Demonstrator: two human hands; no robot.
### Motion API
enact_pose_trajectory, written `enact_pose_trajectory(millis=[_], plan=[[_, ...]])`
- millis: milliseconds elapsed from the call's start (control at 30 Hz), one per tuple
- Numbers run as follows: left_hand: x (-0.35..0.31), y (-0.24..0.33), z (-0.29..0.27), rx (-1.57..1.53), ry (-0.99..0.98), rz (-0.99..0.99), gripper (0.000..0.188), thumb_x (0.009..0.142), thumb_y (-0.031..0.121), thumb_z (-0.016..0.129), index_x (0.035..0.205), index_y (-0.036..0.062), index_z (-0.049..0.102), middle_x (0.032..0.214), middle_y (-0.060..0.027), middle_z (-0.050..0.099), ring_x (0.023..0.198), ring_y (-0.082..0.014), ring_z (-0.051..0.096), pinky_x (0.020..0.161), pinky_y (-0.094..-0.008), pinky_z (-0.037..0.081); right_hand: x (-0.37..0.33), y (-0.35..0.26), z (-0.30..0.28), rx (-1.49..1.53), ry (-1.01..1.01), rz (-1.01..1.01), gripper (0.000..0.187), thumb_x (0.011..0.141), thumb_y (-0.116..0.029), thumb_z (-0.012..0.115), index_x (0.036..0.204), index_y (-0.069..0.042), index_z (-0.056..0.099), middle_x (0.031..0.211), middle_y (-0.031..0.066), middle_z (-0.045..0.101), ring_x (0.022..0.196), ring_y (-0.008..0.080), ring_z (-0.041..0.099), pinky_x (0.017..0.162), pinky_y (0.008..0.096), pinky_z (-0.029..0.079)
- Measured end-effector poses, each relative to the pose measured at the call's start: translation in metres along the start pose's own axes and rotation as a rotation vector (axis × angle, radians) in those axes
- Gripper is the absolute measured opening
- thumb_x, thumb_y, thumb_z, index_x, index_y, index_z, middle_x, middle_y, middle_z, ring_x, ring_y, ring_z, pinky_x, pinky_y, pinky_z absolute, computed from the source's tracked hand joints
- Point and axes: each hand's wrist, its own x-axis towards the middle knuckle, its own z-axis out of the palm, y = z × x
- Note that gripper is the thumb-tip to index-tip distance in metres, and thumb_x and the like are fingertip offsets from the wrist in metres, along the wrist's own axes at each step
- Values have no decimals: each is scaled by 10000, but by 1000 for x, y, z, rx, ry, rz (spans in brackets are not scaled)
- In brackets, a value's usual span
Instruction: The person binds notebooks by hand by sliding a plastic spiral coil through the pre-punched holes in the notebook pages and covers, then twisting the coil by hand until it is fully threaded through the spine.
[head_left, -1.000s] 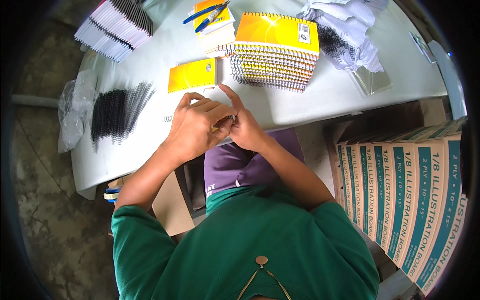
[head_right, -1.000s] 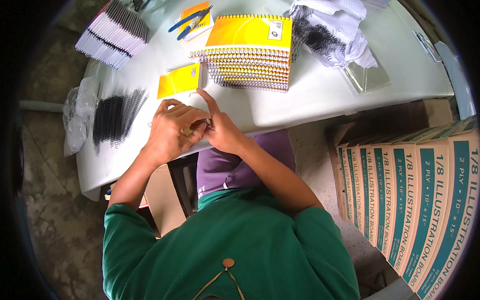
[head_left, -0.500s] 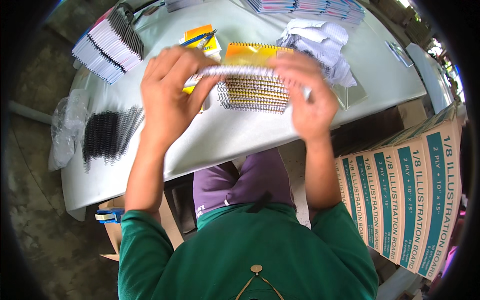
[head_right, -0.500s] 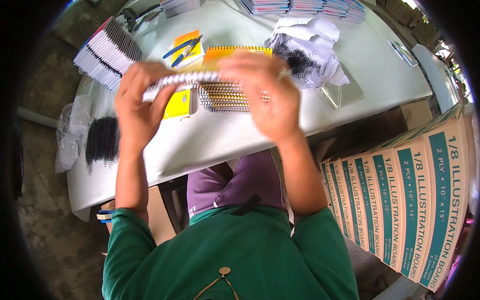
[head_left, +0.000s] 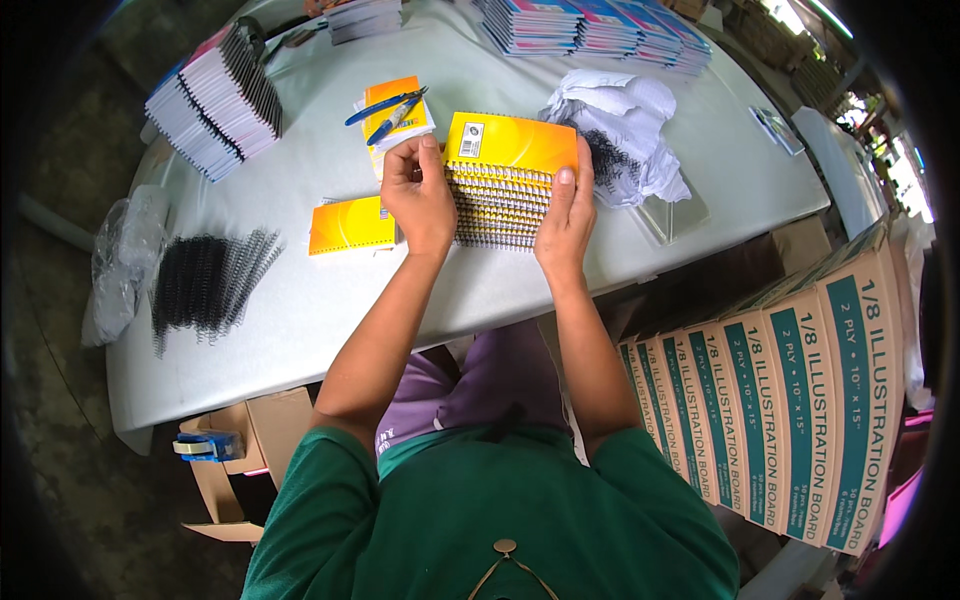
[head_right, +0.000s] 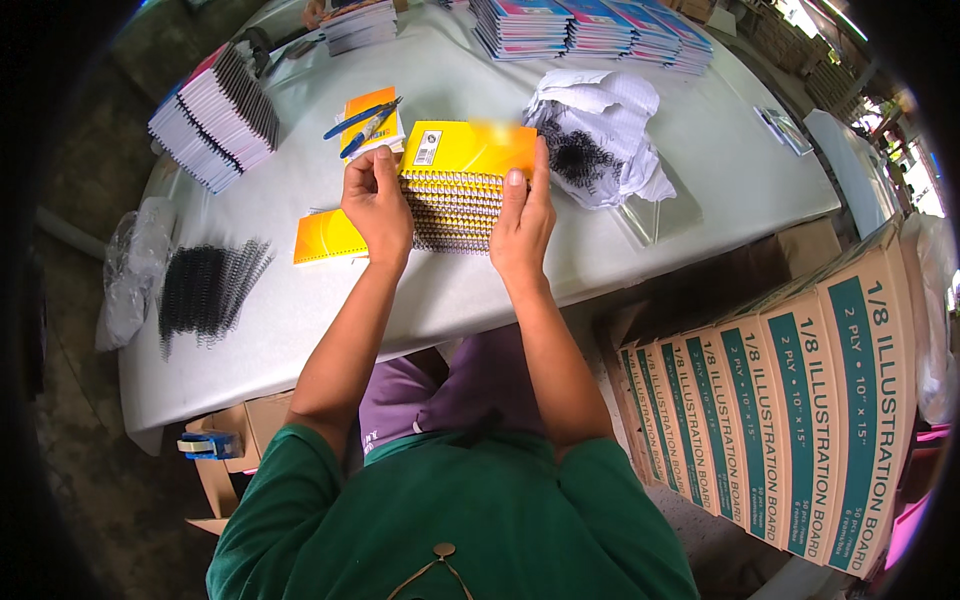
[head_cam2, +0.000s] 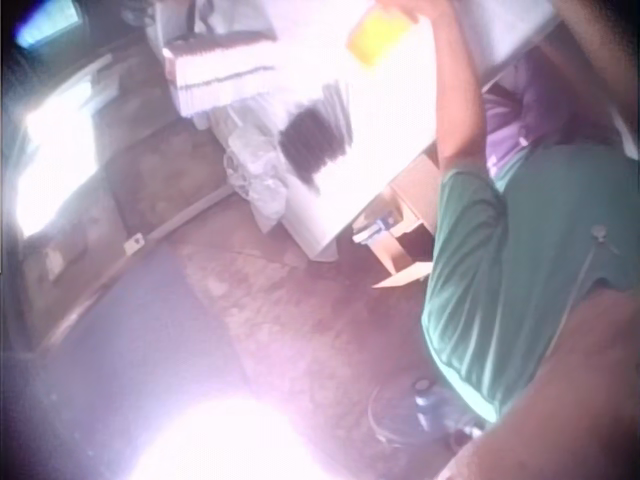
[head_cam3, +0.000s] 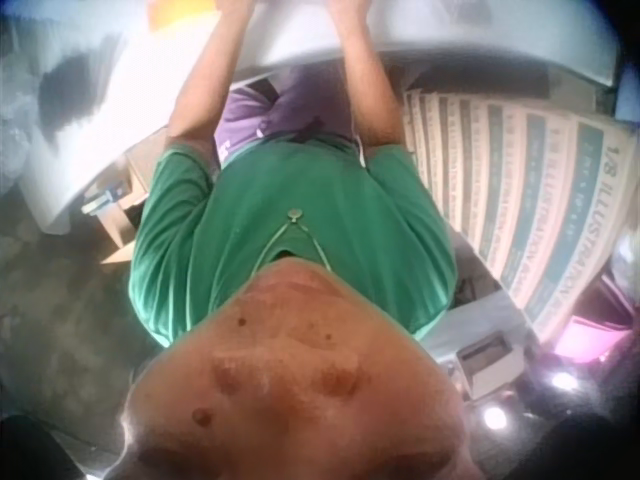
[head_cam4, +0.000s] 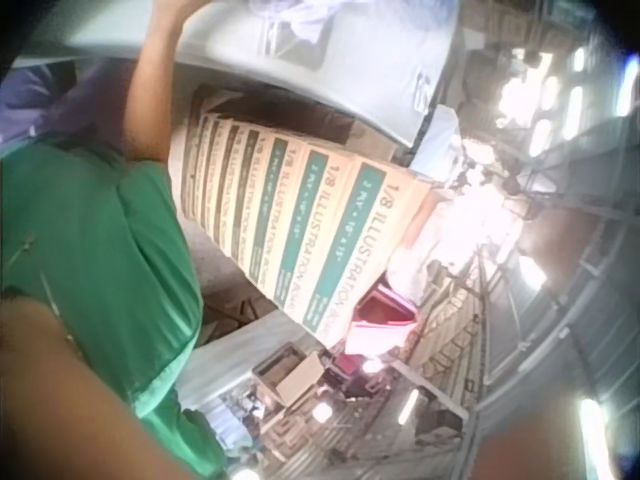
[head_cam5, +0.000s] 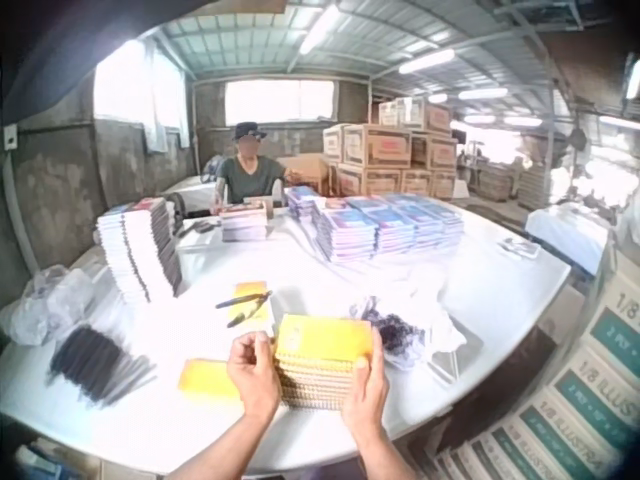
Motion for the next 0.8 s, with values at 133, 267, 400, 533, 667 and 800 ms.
enact_pose_trajectory(millis=[133, 267, 400, 533, 667, 800], plan=[[15, 23, -47, 269, -171, 52, 272, 894, 159, 526, 1114, 0, 549, 1029, -124, 615, 969, -175, 563, 858, -282, 413, -12, -6, -12, -59, 73, -168, 545, 947, -236, 374, 1368, 68, 208, 1389, 235, 313, 1292, 267, 322, 1044, 325, 228], [19, 0, -146, 1108, -730, 289, 435, 781, 107, 570, 1203, 25, 507, 1234, -225, 493, 1203, -342, 426, 1004, -381, 343, -50, -4, -16, 176, 147, -306, 549, 915, -172, 411, 1349, 101, 216, 1414, 251, 244, 1322, 308, 246, 1080, 400, 163], [-8, 0, -172, 1017, -678, 203, 357, 850, 81, 530, 1192, -20, 507, 1148, -210, 563, 1080, -309, 538, 935, -336, 411, -104, -2, 2, 102, -267, -220, 604, 828, -84, 502, 1338, 103, 239, 1392, 265, 284, 1308, 346, 277, 1067, 391, 200], [-46, 54, -157, 391, -300, -201, 295, 931, 115, 460, 1160, -60, 520, 1041, -117, 629, 957, -178, 593, 849, -283, 452, -129, -19, 48, -261, -607, -449, 683, 739, -169, 662, 1337, -43, 357, 1404, 152, 327, 1313, 391, 243, 1059, 529, 180], [-70, 83, -148, 58, -265, -376, 323, 934, 217, 491, 1127, -31, 564, 938, -87, 640, 843, -134, 559, 756, -247, 447, -120, -18, 61, -286, -381, -648, 431, 775, -93, 617, 1198, -69, 539, 1281, 122, 500, 1207, 318, 451, 1065, 487, 209], [24, 28, -227, 957, -82, 58, 401, 924, 304, 476, 1210, 25, 512, 1058, -138, 614, 904, -268, 598, 821, -324, 439, -94, 1, 33, 292, -698, 266, 272, 859, -8, 532, 1126, 23, 578, 1081, 98, 625, 919, 105, 557, 805, 243, 452]])
